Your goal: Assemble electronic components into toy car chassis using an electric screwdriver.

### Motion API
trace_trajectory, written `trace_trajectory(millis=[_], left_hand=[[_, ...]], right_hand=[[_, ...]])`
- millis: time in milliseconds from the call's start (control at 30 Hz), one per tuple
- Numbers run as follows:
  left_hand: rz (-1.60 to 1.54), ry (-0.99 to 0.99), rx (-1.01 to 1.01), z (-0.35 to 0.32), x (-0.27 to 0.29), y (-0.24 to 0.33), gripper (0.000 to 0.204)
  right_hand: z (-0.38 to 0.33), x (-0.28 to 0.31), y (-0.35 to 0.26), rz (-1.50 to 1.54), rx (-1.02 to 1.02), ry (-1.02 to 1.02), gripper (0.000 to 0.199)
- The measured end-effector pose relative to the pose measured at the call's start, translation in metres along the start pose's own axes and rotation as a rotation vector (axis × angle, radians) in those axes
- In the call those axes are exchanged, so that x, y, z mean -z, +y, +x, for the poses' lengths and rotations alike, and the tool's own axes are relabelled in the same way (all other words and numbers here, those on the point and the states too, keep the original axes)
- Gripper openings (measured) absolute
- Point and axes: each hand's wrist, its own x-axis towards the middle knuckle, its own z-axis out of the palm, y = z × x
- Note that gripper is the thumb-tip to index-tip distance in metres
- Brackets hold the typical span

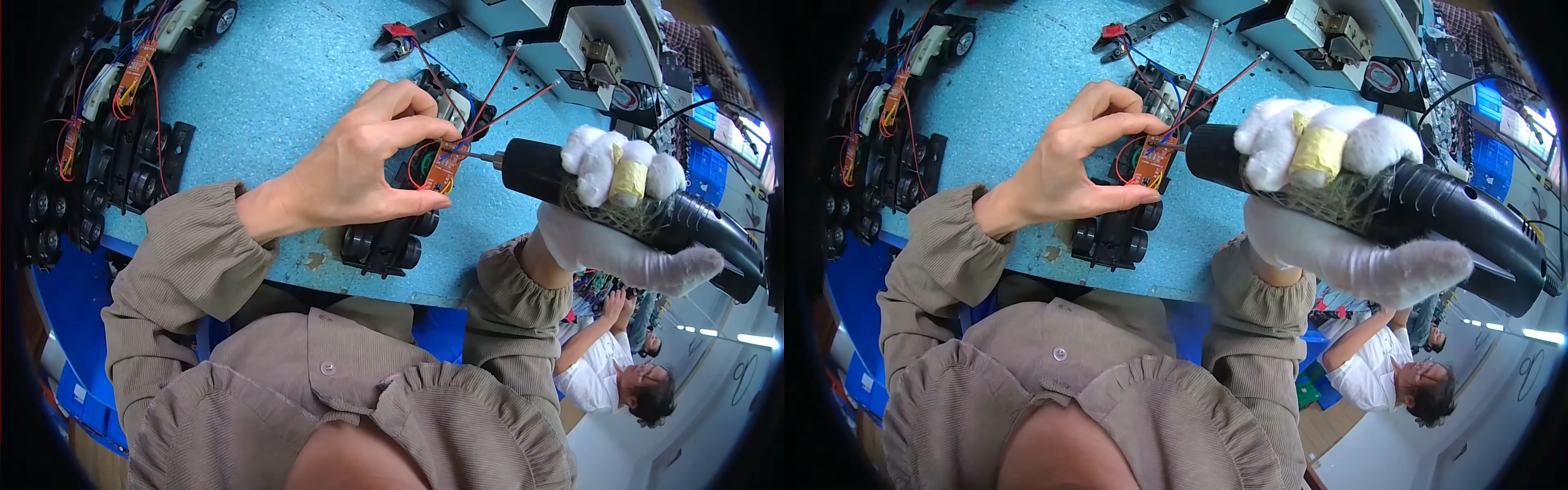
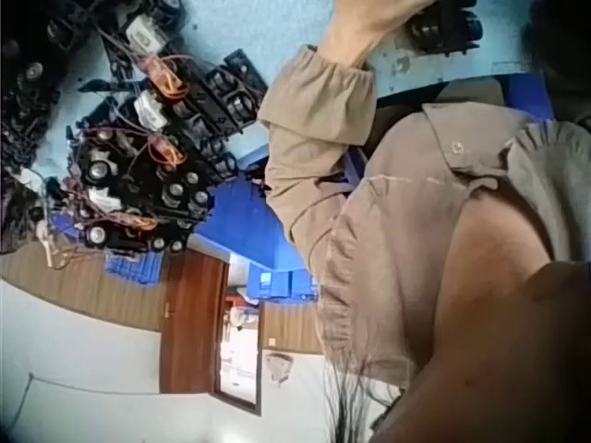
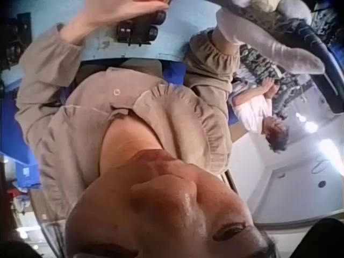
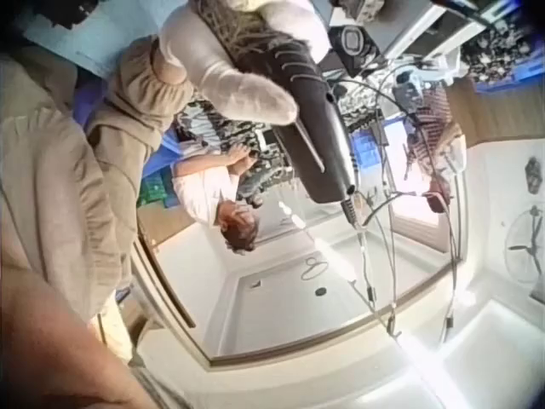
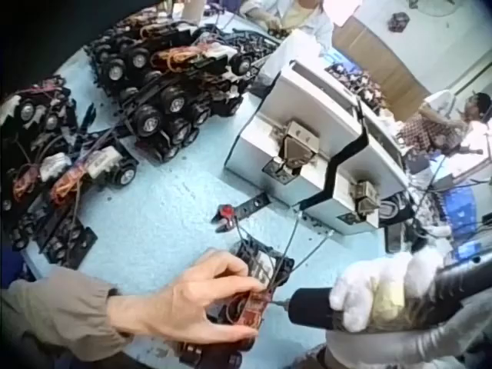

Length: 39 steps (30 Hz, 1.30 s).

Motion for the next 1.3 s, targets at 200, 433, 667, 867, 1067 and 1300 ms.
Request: trace_trajectory(millis=[200, 433, 667, 867, 1067, 1300], left_hand=[[-0.030, 0.019, -0.008, 0.001, -0.001, -0.002, 0.050], [-0.039, 0.012, -0.024, 0.001, 0.000, -0.002, 0.048], [-0.027, 0.002, -0.045, 0.004, 0.008, -0.002, 0.048], [-0.027, -0.026, -0.024, 0.003, 0.011, 0.006, 0.050], [-0.036, -0.042, -0.025, 0.006, 0.008, 0.002, 0.051], [-0.025, -0.033, -0.060, 0.002, 0.011, -0.002, 0.053]], right_hand=[[0.004, -0.010, 0.001, -0.070, -0.008, -0.070, 0.070], [0.005, -0.020, 0.010, -0.125, 0.015, -0.120, 0.071], [0.014, -0.029, 0.012, -0.180, 0.087, -0.222, 0.071], [0.135, -0.018, 0.020, -0.112, 0.231, -0.290, 0.059], [0.166, -0.006, 0.048, -0.239, -0.026, -0.202, 0.051], [0.095, -0.024, 0.015, -0.310, 0.335, 0.300, 0.047]])
